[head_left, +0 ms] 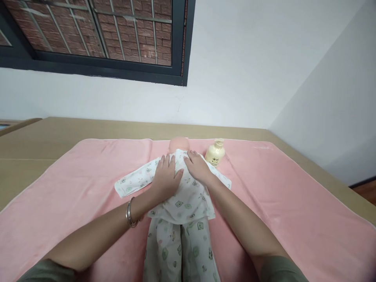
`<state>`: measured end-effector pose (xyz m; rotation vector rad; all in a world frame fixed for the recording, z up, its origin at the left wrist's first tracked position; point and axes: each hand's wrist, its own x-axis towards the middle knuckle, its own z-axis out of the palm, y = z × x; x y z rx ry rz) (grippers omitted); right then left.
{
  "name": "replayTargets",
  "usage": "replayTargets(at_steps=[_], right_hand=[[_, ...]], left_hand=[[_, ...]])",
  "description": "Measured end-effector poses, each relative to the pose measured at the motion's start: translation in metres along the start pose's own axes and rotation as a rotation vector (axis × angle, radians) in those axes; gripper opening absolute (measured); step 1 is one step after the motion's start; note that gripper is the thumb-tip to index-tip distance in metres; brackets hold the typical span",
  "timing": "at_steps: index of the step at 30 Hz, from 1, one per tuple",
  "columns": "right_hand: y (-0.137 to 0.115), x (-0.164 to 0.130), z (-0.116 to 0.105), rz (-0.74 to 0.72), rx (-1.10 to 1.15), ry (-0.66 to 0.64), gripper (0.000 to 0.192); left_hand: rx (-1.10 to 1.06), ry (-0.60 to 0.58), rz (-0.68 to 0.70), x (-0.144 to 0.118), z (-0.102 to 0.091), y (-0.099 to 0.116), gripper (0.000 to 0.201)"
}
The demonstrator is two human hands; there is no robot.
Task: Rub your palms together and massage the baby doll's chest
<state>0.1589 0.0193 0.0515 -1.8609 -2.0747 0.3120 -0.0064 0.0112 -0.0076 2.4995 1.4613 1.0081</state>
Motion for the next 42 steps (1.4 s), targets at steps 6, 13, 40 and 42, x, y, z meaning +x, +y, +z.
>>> replayTargets(at_steps=[6, 13, 40, 42], right_hand=[[-0.014, -0.014, 0.011, -0.021, -0.106, 0.052, 0.056], [-0.026, -0.029, 0.015, -0.081, -0.104, 0.083, 0.059], [-0.019, -0.018, -0.003, -0.03, -0.116, -0.012, 0.058], [-0.032, -0.03, 0.0, -0.045, -0.184, -0.008, 0.058]], left_hand=[[-0.148, -0.098, -0.234, 0.029, -0.008, -0.017, 0.05], [-0.03, -0.079, -0.163, 0.025, -0.013, -0.011, 0.05], [0.061, -0.08, -0.116, 0.022, -0.017, -0.004, 0.044], [-0.008, -0.159, -0.189, 0.032, -0.022, -0.013, 0.041]])
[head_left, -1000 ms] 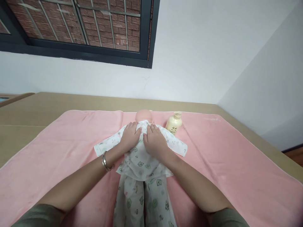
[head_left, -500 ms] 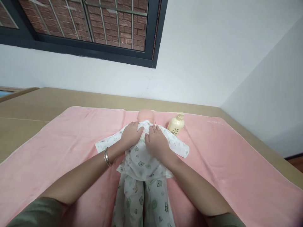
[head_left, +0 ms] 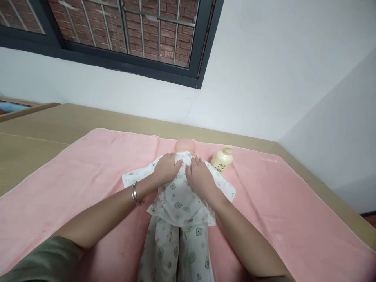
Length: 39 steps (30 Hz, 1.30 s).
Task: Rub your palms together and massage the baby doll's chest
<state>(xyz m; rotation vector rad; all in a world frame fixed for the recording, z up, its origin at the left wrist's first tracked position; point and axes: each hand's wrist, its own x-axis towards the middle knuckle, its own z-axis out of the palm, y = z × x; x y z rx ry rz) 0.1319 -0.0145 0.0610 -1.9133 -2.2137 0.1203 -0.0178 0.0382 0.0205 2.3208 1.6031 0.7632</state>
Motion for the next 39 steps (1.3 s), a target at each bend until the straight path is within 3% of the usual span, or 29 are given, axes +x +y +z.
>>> replayTargets(at_steps=[3, 11, 18, 27, 34, 36, 39], right_hand=[[-0.008, -0.007, -0.001, -0.036, -0.029, -0.001, 0.057], [0.021, 0.021, 0.008, 0.029, 0.097, 0.05, 0.055], [0.017, 0.02, 0.013, 0.017, 0.077, 0.084, 0.052], [0.03, 0.025, 0.005, -0.059, 0.15, 0.063, 0.045], [-0.009, -0.002, 0.01, 0.008, -0.076, 0.068, 0.056], [-0.015, -0.008, 0.011, -0.019, -0.09, 0.066, 0.057], [-0.005, -0.001, 0.009, -0.028, 0.009, 0.045, 0.055]], left_hand=[[-0.044, -0.023, -0.042, 0.006, -0.003, -0.004, 0.041], [0.002, 0.057, -0.005, -0.002, 0.005, -0.001, 0.04], [0.006, 0.067, 0.003, 0.0, 0.003, -0.002, 0.039], [0.128, 0.196, 0.169, -0.015, 0.007, 0.011, 0.04], [0.013, -0.04, 0.012, 0.004, -0.009, 0.002, 0.038], [0.039, -0.038, 0.011, 0.006, -0.01, 0.002, 0.039], [0.139, 0.025, 0.057, -0.004, -0.006, 0.008, 0.039]])
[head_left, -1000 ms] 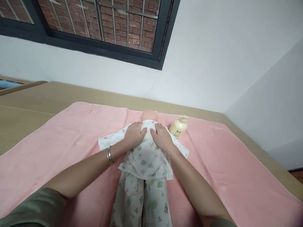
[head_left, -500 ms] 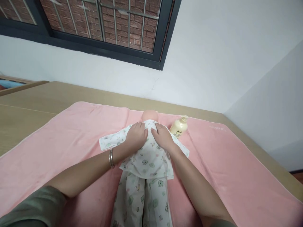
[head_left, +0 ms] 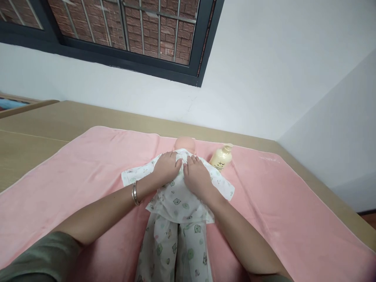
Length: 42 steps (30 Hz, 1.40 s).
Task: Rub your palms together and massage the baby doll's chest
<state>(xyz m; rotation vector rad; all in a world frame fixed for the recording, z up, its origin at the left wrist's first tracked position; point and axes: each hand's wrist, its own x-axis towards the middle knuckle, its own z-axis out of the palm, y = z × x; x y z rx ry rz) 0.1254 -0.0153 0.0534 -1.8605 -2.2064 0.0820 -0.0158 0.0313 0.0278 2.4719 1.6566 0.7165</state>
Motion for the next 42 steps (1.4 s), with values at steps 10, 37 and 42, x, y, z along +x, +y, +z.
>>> replayTargets(at_steps=[10, 37, 42], right_hand=[[0.014, 0.016, 0.0, 0.088, 0.019, -0.012, 0.055], [0.014, 0.012, -0.004, 0.005, 0.123, -0.018, 0.056], [0.024, 0.022, 0.003, 0.0, 0.148, 0.023, 0.054]], left_hand=[[0.045, 0.085, 0.074, -0.011, 0.006, 0.006, 0.038], [-0.023, 0.034, 0.007, -0.003, 0.003, 0.005, 0.024], [-0.03, 0.049, 0.01, -0.003, 0.007, 0.003, 0.025]])
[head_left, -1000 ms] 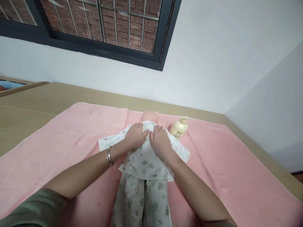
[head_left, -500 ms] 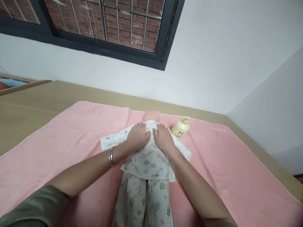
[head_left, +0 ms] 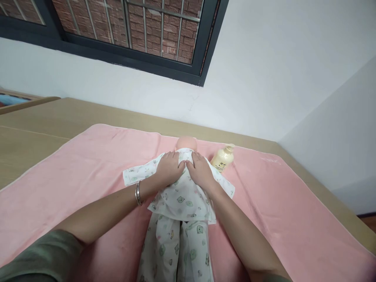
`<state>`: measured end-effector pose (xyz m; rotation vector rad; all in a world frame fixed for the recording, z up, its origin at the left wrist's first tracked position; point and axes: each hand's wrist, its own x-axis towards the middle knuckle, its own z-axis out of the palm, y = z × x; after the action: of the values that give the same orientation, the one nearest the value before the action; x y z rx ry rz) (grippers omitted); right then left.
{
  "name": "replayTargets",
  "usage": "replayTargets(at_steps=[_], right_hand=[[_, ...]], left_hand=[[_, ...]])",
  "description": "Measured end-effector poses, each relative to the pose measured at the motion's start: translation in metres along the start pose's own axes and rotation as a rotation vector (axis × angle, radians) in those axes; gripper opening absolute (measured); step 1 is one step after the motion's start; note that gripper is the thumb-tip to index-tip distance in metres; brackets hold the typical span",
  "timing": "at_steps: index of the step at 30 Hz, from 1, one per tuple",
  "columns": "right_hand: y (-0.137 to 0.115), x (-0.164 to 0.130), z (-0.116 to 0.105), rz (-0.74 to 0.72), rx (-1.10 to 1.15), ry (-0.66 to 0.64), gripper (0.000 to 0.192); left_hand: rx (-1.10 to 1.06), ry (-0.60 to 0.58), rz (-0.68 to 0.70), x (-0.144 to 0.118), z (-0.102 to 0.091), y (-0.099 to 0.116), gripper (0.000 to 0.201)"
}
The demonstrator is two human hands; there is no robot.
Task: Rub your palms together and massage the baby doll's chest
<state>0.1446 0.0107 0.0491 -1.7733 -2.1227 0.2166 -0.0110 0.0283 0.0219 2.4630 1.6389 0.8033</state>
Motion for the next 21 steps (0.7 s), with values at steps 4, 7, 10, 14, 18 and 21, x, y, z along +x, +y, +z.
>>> replayTargets(at_steps=[4, 7, 10, 14, 18, 21], right_hand=[[-0.002, -0.002, 0.003, -0.009, -0.02, 0.015, 0.053], [-0.003, -0.003, 0.003, -0.01, -0.022, 0.022, 0.054], [-0.001, -0.003, 0.001, -0.017, -0.026, 0.027, 0.052], [0.004, -0.002, -0.006, -0.054, -0.04, -0.025, 0.052], [-0.005, -0.007, -0.009, -0.016, -0.114, -0.046, 0.055], [-0.023, -0.022, -0.003, 0.019, -0.228, -0.023, 0.057]], left_hand=[[-0.001, 0.023, 0.007, 0.0, 0.001, -0.001, 0.027], [0.008, 0.02, 0.007, -0.001, 0.001, 0.0, 0.029], [0.045, 0.047, 0.017, -0.006, 0.003, 0.003, 0.033], [0.107, 0.134, 0.05, -0.017, 0.008, 0.009, 0.041], [0.065, 0.065, 0.025, -0.011, 0.003, 0.007, 0.037], [-0.028, -0.054, -0.053, 0.001, -0.006, 0.0, 0.033]])
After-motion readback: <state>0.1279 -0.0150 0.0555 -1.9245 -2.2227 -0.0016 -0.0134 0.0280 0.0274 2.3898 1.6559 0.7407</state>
